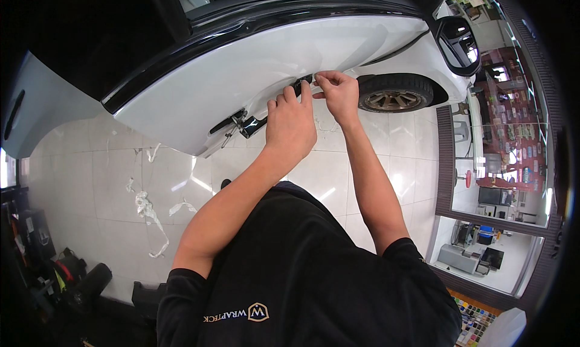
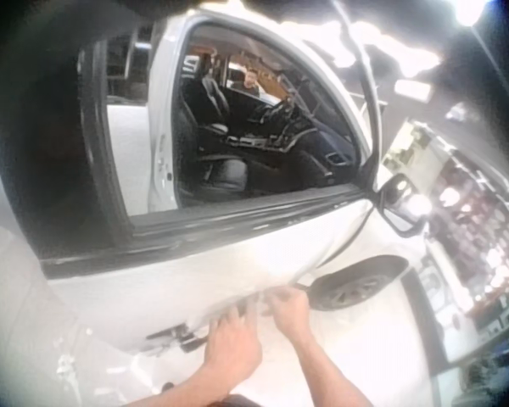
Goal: The person installs a black door handle onto a white car door. They align the handle, insert and tighten fasteners using a screwdriver and hex key, then trim excess protective film around the handle with a utility knife.
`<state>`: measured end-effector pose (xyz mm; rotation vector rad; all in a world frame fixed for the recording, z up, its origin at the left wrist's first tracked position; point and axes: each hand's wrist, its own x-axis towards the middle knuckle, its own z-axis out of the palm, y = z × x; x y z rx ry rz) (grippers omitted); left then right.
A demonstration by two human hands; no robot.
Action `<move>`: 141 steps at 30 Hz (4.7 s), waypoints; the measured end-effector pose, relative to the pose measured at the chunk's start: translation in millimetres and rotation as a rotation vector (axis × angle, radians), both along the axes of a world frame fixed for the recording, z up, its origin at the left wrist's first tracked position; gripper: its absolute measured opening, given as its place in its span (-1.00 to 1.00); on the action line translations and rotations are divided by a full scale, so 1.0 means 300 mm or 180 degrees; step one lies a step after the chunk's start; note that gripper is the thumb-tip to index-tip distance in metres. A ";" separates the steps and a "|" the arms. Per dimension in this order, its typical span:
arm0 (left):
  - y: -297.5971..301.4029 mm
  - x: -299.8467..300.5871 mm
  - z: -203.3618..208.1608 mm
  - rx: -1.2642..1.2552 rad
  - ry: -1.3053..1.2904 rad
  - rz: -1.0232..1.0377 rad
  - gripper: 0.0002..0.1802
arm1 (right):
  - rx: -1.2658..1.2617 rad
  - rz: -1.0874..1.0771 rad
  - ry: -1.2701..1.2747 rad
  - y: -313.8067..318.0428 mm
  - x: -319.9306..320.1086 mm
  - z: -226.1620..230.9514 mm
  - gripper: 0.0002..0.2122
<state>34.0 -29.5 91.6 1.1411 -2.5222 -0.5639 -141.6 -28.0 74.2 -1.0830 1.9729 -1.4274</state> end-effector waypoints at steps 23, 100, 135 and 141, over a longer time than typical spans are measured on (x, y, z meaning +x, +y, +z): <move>-0.001 0.005 0.005 -0.0079 -0.0092 -0.0069 -0.17 | -0.0348 -0.0031 -0.0360 -0.028 0.013 -0.029 -0.82; 0.030 -0.250 0.060 0.0194 -0.0662 0.1374 -0.19 | -0.1814 0.0602 -0.0429 -0.003 -0.049 -0.279 -0.79; 1.857 0.962 -0.884 0.2071 -0.0630 0.6001 -0.63 | 0.1378 0.4318 0.1122 0.616 0.365 -0.275 -0.81; 1.865 0.998 -0.936 0.2157 -0.0346 0.6004 -0.75 | 0.1371 0.4369 0.1137 0.697 0.424 -0.270 -0.82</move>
